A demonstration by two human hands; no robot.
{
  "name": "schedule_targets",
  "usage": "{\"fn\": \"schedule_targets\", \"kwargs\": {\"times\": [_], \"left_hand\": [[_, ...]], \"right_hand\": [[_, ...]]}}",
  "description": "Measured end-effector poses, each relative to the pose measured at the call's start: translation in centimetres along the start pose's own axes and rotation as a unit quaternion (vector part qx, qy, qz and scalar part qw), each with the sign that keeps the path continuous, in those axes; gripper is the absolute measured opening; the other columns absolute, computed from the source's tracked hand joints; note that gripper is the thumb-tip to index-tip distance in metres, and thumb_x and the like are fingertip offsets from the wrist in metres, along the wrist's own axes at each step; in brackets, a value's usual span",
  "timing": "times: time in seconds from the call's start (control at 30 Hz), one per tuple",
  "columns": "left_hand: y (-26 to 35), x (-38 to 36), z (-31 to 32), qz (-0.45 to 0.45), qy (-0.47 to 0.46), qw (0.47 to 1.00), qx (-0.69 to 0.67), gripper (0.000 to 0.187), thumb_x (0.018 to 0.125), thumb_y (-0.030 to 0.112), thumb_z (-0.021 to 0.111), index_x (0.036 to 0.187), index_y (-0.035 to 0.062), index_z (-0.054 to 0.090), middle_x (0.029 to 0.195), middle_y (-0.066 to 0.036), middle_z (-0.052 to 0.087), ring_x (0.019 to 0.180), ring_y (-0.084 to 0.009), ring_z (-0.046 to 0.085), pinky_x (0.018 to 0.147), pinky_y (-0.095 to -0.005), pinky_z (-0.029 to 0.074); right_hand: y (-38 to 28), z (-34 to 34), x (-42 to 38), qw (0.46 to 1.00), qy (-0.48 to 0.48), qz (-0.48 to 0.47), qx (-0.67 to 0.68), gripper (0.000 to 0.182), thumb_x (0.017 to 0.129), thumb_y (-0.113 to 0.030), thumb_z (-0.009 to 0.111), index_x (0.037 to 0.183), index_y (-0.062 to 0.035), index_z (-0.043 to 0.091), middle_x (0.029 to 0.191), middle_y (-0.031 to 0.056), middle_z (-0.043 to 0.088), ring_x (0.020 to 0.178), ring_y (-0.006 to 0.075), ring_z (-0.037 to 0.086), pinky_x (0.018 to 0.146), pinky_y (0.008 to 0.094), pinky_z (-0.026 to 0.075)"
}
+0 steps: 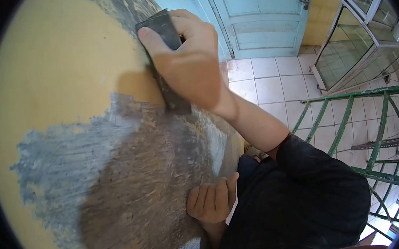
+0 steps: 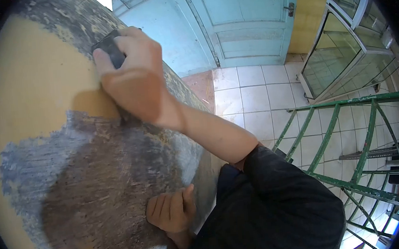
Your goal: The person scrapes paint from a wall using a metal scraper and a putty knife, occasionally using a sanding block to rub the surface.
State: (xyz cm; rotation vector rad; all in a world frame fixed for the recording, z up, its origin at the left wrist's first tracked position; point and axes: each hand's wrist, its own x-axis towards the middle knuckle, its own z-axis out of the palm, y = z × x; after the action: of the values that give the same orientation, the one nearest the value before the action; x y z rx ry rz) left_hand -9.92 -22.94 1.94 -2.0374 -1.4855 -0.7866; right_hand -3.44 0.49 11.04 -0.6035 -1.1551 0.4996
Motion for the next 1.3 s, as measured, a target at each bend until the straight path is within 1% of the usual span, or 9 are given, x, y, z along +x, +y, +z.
{"fn": "schedule_targets", "kwargs": {"times": [0.17, 0.37, 0.6, 0.73, 0.8, 0.93, 1.03, 1.17, 1.3], "left_hand": [[0.1, 0.2, -0.2, -0.006, -0.006, 1.000, -0.004, 0.037, 0.094, 0.025, 0.078, 0.067, 0.0090, 0.060, 0.054, -0.002, 0.052, 0.049, -0.0183, 0.054, 0.050, -0.0323, 0.039], [0.0, 0.2, -0.3, 0.006, -0.012, 1.000, 0.001, 0.036, 0.092, 0.023, 0.080, 0.066, 0.0088, 0.060, 0.054, -0.002, 0.052, 0.049, -0.0182, 0.054, 0.050, -0.0316, 0.039], [0.1, 0.1, -0.6, 0.007, -0.023, 1.000, -0.006, 0.035, 0.091, 0.022, 0.081, 0.066, 0.0088, 0.060, 0.053, -0.002, 0.051, 0.049, -0.0176, 0.055, 0.050, -0.0314, 0.041], [-0.1, 0.3, -0.5, 0.011, -0.019, 1.000, 0.003, 0.034, 0.090, 0.021, 0.082, 0.067, 0.0089, 0.059, 0.054, -0.002, 0.051, 0.048, -0.0178, 0.054, 0.049, -0.0314, 0.040], [-0.2, 0.3, -0.5, 0.007, -0.020, 1.000, -0.002, 0.034, 0.090, 0.021, 0.082, 0.067, 0.0090, 0.059, 0.054, -0.002, 0.051, 0.048, -0.0179, 0.054, 0.049, -0.0315, 0.039], [0.0, 0.3, -0.4, 0.006, -0.007, 1.000, -0.017, 0.034, 0.090, 0.020, 0.081, 0.068, 0.0089, 0.058, 0.055, -0.002, 0.051, 0.048, -0.0180, 0.053, 0.049, -0.0319, 0.038], [0.0, 0.4, -0.5, 0.006, -0.008, 1.000, -0.013, 0.033, 0.089, 0.019, 0.081, 0.068, 0.0089, 0.058, 0.056, -0.002, 0.051, 0.048, -0.0178, 0.052, 0.049, -0.0319, 0.038], [-0.1, 0.3, -0.3, 0.009, 0.004, 1.000, -0.005, 0.033, 0.089, 0.017, 0.081, 0.068, 0.0095, 0.057, 0.056, -0.002, 0.052, 0.048, -0.0179, 0.052, 0.049, -0.0320, 0.038], [0.1, -0.3, -0.4, 0.018, -0.003, 1.000, 0.002, 0.028, 0.086, 0.016, 0.084, 0.073, 0.0085, 0.060, 0.059, -0.001, 0.052, 0.053, -0.0158, 0.054, 0.052, -0.0304, 0.041]], "right_hand": [[-1.8, -2.8, -1.7, 0.990, -0.132, -0.040, -0.028, 0.026, 0.095, -0.023, 0.075, 0.089, 0.0022, 0.074, 0.076, 0.0088, 0.058, 0.079, 0.0227, 0.052, 0.071, 0.0376, 0.042], [-0.9, -2.8, -2.2, 0.990, -0.125, 0.065, -0.017, 0.025, 0.097, -0.021, 0.072, 0.092, 0.0032, 0.074, 0.079, 0.0085, 0.059, 0.071, 0.0202, 0.051, 0.065, 0.0373, 0.041], [-1.0, -2.9, -6.2, 0.993, -0.109, 0.013, 0.047, 0.018, 0.093, -0.018, 0.073, 0.099, -0.0004, 0.075, 0.091, 0.0155, 0.070, 0.065, 0.0267, 0.061, 0.057, 0.0354, 0.046], [-0.9, -3.1, -5.1, 0.995, -0.095, -0.030, 0.032, 0.017, 0.096, -0.019, 0.072, 0.104, -0.0040, 0.076, 0.092, 0.0135, 0.072, 0.067, 0.0202, 0.065, 0.058, 0.0333, 0.049], [-0.3, -3.0, -1.6, 0.980, -0.174, 0.097, -0.011, 0.015, 0.094, -0.014, 0.073, 0.106, -0.0052, 0.076, 0.085, 0.0121, 0.071, 0.068, 0.0199, 0.066, 0.060, 0.0338, 0.051], [-1.2, -2.7, -5.3, 0.983, -0.148, 0.103, 0.045, 0.012, 0.094, -0.016, 0.072, 0.099, -0.0049, 0.074, 0.077, 0.0099, 0.066, 0.063, 0.0197, 0.061, 0.056, 0.0333, 0.047], [-2.0, -2.5, -9.3, 0.996, -0.049, -0.067, 0.030, 0.022, 0.099, -0.023, 0.067, 0.092, -0.0030, 0.070, 0.073, 0.0081, 0.061, 0.059, 0.0158, 0.054, 0.052, 0.0322, 0.042], [-0.5, -3.1, -2.1, 0.981, -0.169, 0.091, 0.041, 0.029, 0.103, -0.027, 0.066, 0.096, 0.0010, 0.071, 0.078, 0.0058, 0.070, 0.073, 0.0100, 0.064, 0.065, 0.0303, 0.050], [0.4, -3.2, -4.4, 0.982, -0.174, 0.079, -0.011, 0.030, 0.102, -0.025, 0.067, 0.089, 0.0018, 0.072, 0.076, 0.0074, 0.069, 0.070, 0.0104, 0.064, 0.064, 0.0278, 0.051]]}}
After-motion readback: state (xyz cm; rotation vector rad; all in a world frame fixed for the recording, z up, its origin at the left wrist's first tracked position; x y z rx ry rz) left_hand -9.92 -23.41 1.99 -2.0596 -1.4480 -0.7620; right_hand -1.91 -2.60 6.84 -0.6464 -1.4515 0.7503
